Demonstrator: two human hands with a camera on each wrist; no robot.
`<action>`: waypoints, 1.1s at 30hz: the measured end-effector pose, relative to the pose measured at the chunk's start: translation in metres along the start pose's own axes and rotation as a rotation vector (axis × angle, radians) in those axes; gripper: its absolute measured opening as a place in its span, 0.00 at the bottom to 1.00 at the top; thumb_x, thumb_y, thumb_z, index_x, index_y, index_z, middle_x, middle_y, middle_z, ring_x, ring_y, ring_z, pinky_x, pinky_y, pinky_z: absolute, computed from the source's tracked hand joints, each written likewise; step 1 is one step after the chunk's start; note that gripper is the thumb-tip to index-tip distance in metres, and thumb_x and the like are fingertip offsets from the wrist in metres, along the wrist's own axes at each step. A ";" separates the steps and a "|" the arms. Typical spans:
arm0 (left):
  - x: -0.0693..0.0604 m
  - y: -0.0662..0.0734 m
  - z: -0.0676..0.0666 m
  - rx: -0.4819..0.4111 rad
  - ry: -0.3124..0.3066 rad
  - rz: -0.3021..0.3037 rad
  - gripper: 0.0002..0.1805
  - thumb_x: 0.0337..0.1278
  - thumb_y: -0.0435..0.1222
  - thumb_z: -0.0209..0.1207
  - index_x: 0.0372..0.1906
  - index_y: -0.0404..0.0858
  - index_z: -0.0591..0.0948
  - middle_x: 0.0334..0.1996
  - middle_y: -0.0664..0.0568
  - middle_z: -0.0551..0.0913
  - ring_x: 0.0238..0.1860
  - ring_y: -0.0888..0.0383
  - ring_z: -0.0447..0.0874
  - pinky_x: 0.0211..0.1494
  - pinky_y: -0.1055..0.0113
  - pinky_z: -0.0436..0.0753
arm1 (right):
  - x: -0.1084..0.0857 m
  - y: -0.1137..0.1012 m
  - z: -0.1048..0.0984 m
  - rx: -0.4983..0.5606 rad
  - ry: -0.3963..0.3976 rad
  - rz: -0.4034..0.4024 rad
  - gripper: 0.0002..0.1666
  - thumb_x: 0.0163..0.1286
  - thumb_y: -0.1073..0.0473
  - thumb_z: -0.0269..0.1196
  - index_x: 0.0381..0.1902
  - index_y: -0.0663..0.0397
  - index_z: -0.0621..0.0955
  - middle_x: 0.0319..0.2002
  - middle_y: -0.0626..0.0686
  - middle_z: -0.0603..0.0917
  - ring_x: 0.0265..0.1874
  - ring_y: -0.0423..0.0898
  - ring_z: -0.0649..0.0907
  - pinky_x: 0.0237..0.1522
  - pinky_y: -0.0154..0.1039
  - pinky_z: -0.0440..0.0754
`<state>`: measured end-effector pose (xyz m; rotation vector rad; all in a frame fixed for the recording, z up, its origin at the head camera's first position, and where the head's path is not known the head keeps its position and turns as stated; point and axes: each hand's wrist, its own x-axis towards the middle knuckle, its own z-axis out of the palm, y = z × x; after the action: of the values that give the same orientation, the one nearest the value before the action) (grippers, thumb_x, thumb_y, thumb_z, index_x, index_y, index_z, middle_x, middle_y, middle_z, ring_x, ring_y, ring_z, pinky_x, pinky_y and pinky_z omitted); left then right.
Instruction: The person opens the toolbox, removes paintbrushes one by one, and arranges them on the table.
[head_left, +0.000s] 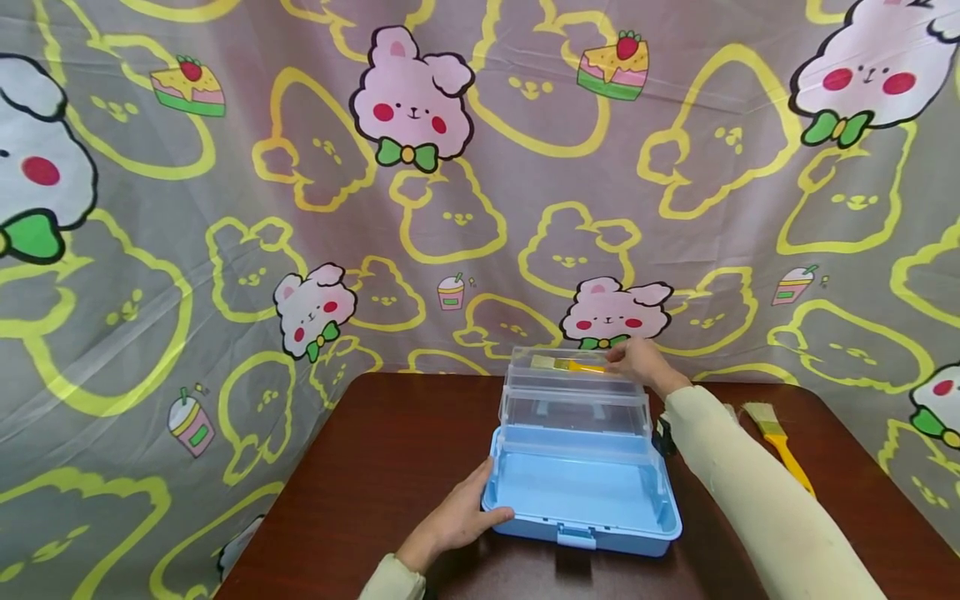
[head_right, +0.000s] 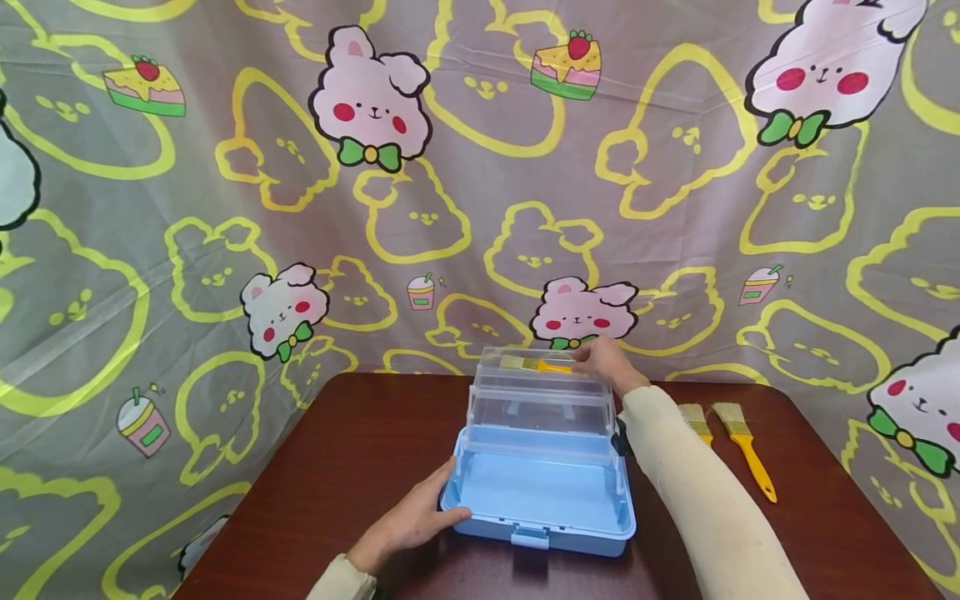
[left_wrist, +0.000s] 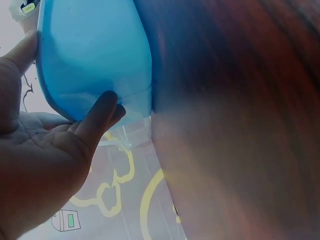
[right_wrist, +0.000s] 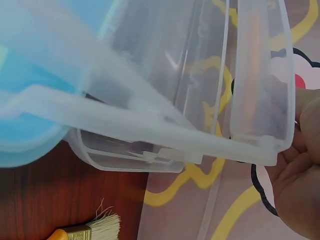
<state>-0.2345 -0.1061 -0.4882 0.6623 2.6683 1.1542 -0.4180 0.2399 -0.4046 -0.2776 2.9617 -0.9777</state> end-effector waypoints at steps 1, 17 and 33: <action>0.000 0.000 0.000 0.000 -0.002 0.000 0.49 0.59 0.50 0.61 0.74 0.32 0.47 0.73 0.42 0.50 0.70 0.48 0.52 0.67 0.48 0.59 | 0.000 -0.001 -0.001 0.000 -0.003 0.006 0.17 0.60 0.60 0.69 0.46 0.64 0.84 0.39 0.57 0.85 0.37 0.51 0.81 0.40 0.45 0.81; 0.000 -0.002 -0.001 0.011 -0.009 -0.015 0.49 0.58 0.51 0.61 0.74 0.32 0.48 0.73 0.42 0.51 0.70 0.48 0.52 0.67 0.48 0.59 | 0.001 -0.012 -0.002 -0.024 -0.011 0.078 0.12 0.59 0.61 0.69 0.40 0.62 0.85 0.40 0.57 0.84 0.40 0.53 0.80 0.43 0.48 0.79; -0.003 -0.002 -0.002 -0.012 -0.015 -0.033 0.49 0.58 0.51 0.61 0.74 0.34 0.48 0.73 0.44 0.51 0.71 0.49 0.52 0.67 0.48 0.59 | 0.003 -0.009 0.012 0.033 0.027 0.069 0.14 0.60 0.57 0.69 0.40 0.62 0.85 0.40 0.59 0.83 0.36 0.53 0.79 0.41 0.45 0.79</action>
<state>-0.2329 -0.1102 -0.4886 0.6206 2.6471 1.1519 -0.4187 0.2252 -0.4088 -0.1623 2.9537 -1.0297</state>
